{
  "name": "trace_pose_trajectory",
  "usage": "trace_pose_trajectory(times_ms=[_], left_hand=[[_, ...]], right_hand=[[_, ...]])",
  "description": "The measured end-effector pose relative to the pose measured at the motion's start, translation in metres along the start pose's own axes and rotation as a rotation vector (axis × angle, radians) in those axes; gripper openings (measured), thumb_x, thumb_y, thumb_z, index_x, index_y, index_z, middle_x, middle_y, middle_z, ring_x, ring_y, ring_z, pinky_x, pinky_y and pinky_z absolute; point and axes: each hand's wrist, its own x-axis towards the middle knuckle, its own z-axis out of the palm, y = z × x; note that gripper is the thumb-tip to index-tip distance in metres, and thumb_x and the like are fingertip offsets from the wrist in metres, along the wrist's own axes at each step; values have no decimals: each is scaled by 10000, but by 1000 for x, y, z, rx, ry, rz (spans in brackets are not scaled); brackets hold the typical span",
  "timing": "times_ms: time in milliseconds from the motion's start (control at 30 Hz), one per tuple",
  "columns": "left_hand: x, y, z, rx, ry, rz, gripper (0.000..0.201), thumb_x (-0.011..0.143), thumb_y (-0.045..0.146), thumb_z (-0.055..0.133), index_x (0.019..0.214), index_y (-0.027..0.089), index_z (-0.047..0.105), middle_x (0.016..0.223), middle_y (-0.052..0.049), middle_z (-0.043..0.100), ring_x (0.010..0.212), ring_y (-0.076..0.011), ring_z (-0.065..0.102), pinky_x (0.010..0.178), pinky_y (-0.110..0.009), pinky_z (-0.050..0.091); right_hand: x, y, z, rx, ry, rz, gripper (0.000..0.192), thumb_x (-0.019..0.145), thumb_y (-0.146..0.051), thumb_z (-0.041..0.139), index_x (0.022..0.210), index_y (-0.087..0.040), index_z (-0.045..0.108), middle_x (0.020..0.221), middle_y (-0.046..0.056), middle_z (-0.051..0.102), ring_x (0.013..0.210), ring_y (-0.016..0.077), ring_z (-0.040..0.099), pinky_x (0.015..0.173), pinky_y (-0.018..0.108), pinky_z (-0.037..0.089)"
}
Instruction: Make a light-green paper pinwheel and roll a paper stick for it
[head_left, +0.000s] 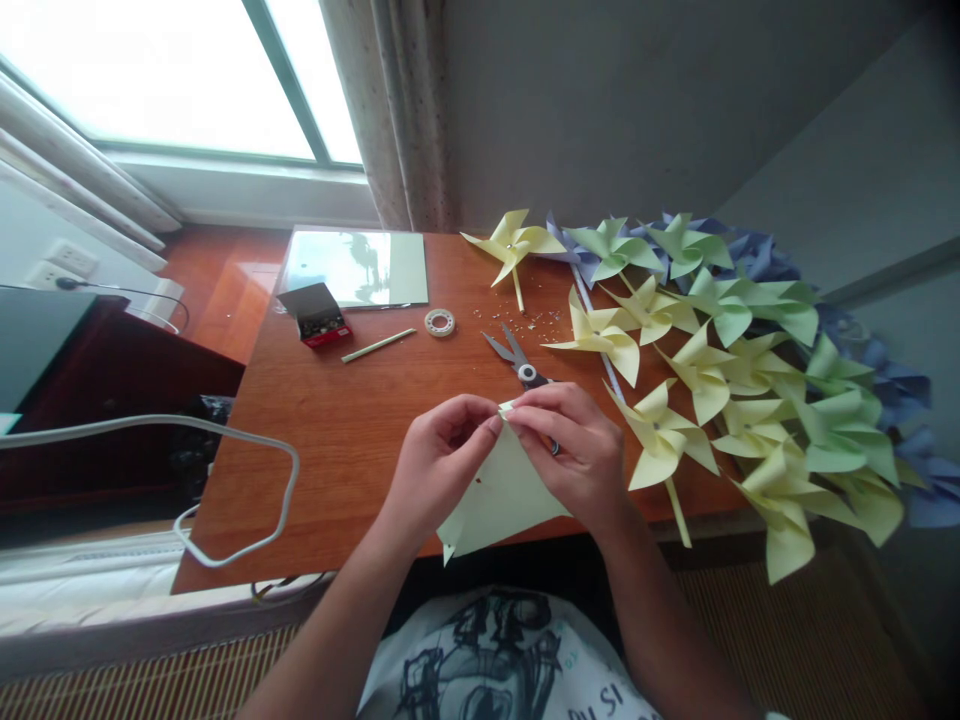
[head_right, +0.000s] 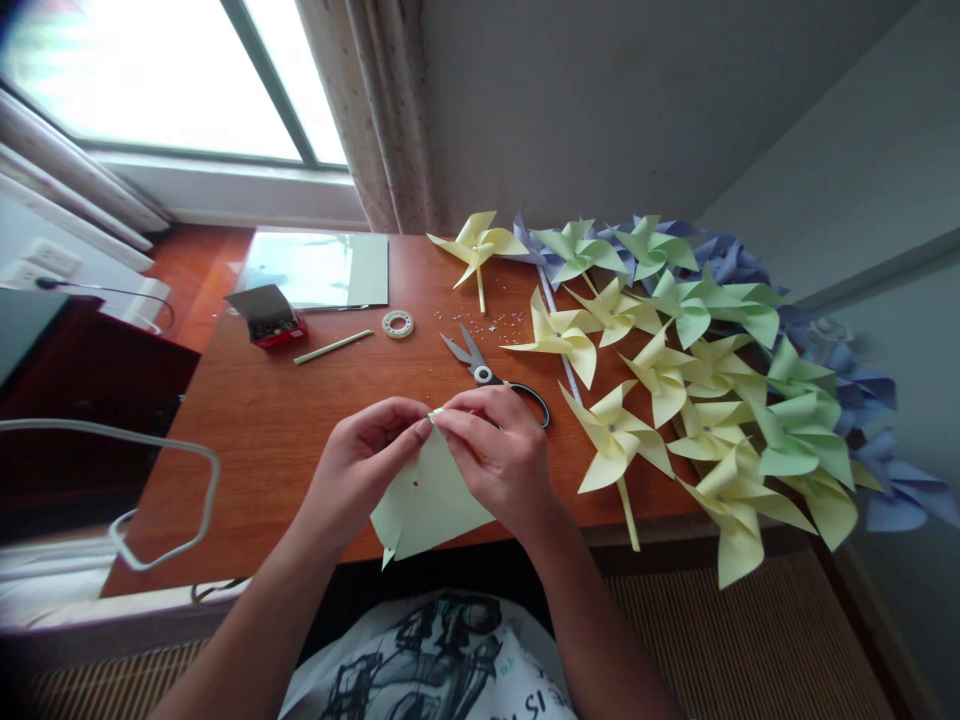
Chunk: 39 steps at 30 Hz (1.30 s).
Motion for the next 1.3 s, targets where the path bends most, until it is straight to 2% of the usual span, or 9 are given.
trace_pose_trajectory(times_ms=[200, 333, 433, 567, 667, 867, 1300], left_hand=[[-1, 1, 1, 7, 11, 31, 185, 880, 358, 739, 857, 174, 738, 733, 12, 641, 639, -92, 510, 575, -189, 402], [0, 0, 0, 37, 25, 61, 198, 884, 355, 734, 836, 164, 718, 730, 9, 631, 643, -95, 508, 558, -192, 389], [-1, -1, 0, 75, 33, 77, 214, 900, 364, 712, 839, 159, 708, 724, 3, 625, 641, -101, 506, 555, -201, 388], [-2, -3, 1, 152, 41, 91, 233, 915, 386, 687, 854, 162, 705, 712, -3, 621, 625, -109, 504, 545, -218, 381], [-3, -4, 2, 202, 43, 112, 231, 921, 389, 677, 872, 166, 710, 718, -9, 630, 626, -117, 513, 548, -229, 385], [-3, -4, 2, 240, 33, 146, 217, 931, 381, 665, 874, 177, 713, 743, -15, 649, 644, -127, 531, 568, -240, 403], [-4, 1, 2, 213, 26, 128, 251, 922, 402, 671, 838, 167, 697, 705, -8, 605, 634, -123, 492, 552, -230, 384]], right_hand=[[0, -2, -1, 14, -21, 1, 228, 897, -41, 653, 988, -220, 760, 959, 85, 735, 924, 224, 677, 822, 402, 584], [2, -6, -2, 90, -29, 43, 212, 898, -62, 651, 980, -231, 750, 969, 71, 735, 940, 223, 686, 844, 399, 583], [2, -9, -3, 166, 0, 191, 177, 918, -102, 643, 977, -236, 744, 974, 54, 746, 948, 214, 700, 864, 379, 574], [2, -10, -3, 311, -22, 473, 103, 955, -222, 642, 978, -241, 740, 955, 33, 751, 876, 193, 713, 776, 327, 567], [1, -8, -1, 393, -59, 555, 75, 942, -271, 668, 939, -234, 734, 930, 25, 734, 844, 185, 703, 747, 308, 559], [0, -6, 1, 392, -65, 558, 59, 922, -259, 684, 890, -223, 719, 893, 26, 712, 842, 192, 686, 767, 317, 557], [6, -13, -1, 295, -77, 474, 87, 918, -214, 663, 850, -213, 717, 844, 24, 706, 812, 185, 673, 749, 311, 542]])
